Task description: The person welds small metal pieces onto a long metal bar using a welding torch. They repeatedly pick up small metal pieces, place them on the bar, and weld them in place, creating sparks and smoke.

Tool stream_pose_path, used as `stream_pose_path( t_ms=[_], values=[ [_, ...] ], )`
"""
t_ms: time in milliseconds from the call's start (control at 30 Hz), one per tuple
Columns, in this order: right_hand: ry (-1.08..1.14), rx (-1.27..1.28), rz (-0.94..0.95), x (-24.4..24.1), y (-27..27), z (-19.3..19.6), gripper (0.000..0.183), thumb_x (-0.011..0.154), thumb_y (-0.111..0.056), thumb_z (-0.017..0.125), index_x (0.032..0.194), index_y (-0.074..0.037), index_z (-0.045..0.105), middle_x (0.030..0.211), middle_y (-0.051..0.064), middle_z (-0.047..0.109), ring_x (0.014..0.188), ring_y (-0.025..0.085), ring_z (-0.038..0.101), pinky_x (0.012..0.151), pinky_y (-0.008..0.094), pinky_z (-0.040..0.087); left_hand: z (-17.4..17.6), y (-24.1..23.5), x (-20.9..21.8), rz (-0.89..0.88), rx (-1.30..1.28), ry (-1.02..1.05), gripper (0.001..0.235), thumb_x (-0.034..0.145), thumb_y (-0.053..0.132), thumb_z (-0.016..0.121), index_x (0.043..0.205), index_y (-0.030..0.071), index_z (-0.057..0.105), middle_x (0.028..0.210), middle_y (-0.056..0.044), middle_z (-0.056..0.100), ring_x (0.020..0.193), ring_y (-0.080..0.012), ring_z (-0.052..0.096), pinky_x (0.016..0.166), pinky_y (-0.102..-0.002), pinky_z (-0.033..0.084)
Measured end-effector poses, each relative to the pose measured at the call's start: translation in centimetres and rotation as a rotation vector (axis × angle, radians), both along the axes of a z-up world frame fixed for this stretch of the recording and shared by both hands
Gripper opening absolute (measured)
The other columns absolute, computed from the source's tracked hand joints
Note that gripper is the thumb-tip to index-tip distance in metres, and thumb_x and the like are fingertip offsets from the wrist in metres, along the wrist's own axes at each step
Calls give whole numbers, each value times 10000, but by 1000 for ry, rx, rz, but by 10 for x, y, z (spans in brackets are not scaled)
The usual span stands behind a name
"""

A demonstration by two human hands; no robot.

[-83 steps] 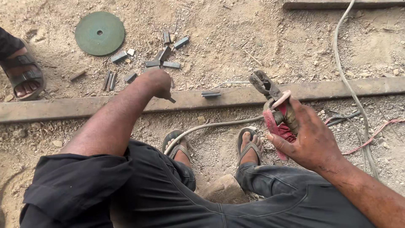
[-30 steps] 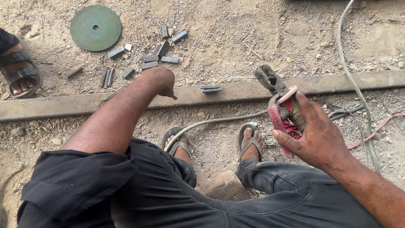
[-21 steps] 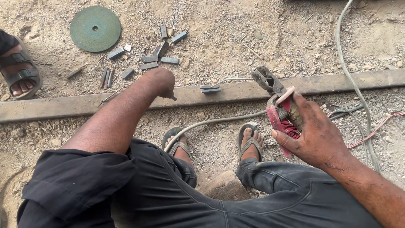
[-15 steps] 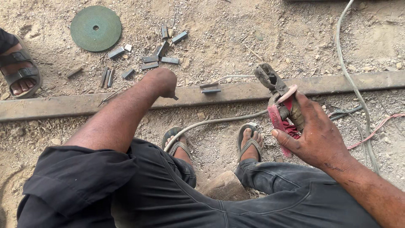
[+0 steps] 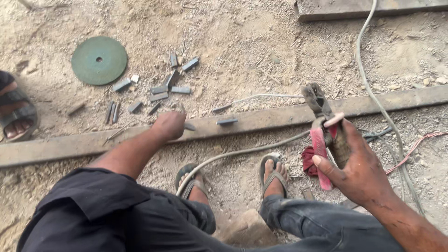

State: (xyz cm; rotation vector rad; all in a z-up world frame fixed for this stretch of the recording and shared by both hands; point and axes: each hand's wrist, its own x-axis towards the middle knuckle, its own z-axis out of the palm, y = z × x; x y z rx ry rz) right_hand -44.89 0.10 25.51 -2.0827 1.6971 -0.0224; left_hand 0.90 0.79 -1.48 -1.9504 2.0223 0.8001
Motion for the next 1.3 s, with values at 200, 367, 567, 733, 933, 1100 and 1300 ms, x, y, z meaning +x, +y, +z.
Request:
stream_pose_path(
  t_ms=[200, 367, 567, 733, 933, 1100, 1300],
  values=[
    [208, 90, -2, -11, -10, -19, 1164, 775, -671, 656, 1630, -52, 165, 1542, 269, 380, 1406, 441, 428, 1117, 539, 373, -23, 16, 15, 75, 69, -21, 200, 991, 70, 542, 1140, 61, 675, 1146, -168, 716, 1057, -331, 699, 918, -458, 576],
    [294, 102, 91, -9, -5, -20, 1181, 745, -694, 648, 1615, -48, 179, 1451, 257, 444, 1332, 407, 517, 1062, 535, 484, -20, 18, 5, 197, 241, -55, 214, 1029, 183, 560, 1181, 113, 693, 1174, -147, 696, 1055, -294, 698, 943, -439, 567],
    [401, 188, 153, 9, -8, -21, 1138, 748, -675, 692, 1615, -123, 202, 1378, 234, 460, 1204, 376, 573, 922, 535, 557, -3, -10, -8, 72, 192, -108, 172, 947, 107, 658, 1107, 66, 708, 1021, -135, 699, 880, -225, 695, 831, -393, 600],
    [222, 47, 68, 13, -4, 2, 1118, 734, -660, 709, 1618, -163, 237, 1279, 221, 518, 1122, 362, 622, 879, 527, 589, 21, -40, -14, -66, 225, -161, 150, 1000, 175, 637, 1047, 56, 715, 904, -120, 686, 763, -170, 654, 710, -337, 643],
    [460, 243, 144, 29, -6, -6, 1096, 734, -639, 740, 1581, -155, 240, 1345, 184, 503, 1189, 319, 615, 968, 521, 567, 37, -92, -14, -177, -91, -151, 139, 890, 50, 628, 915, 70, 763, 974, -139, 767, 874, -288, 731, 835, -461, 579],
    [198, 36, 83, 17, 0, 2, 1096, 735, -599, 723, 1599, -88, 283, 1356, 244, 501, 1216, 396, 580, 959, 538, 522, 6, -129, -30, -94, -82, -123, 174, 895, 89, 642, 979, 76, 794, 1043, -176, 775, 947, -324, 760, 869, -455, 594],
    [314, 147, 51, 10, -5, -11, 1165, 696, -696, 721, 1600, -98, 292, 1357, 218, 522, 1230, 381, 580, 992, 518, 519, -50, -133, -64, -22, -57, -64, 186, 934, 110, 618, 998, 102, 793, 1091, -152, 769, 975, -299, 752, 843, -433, 610]
  ],
)
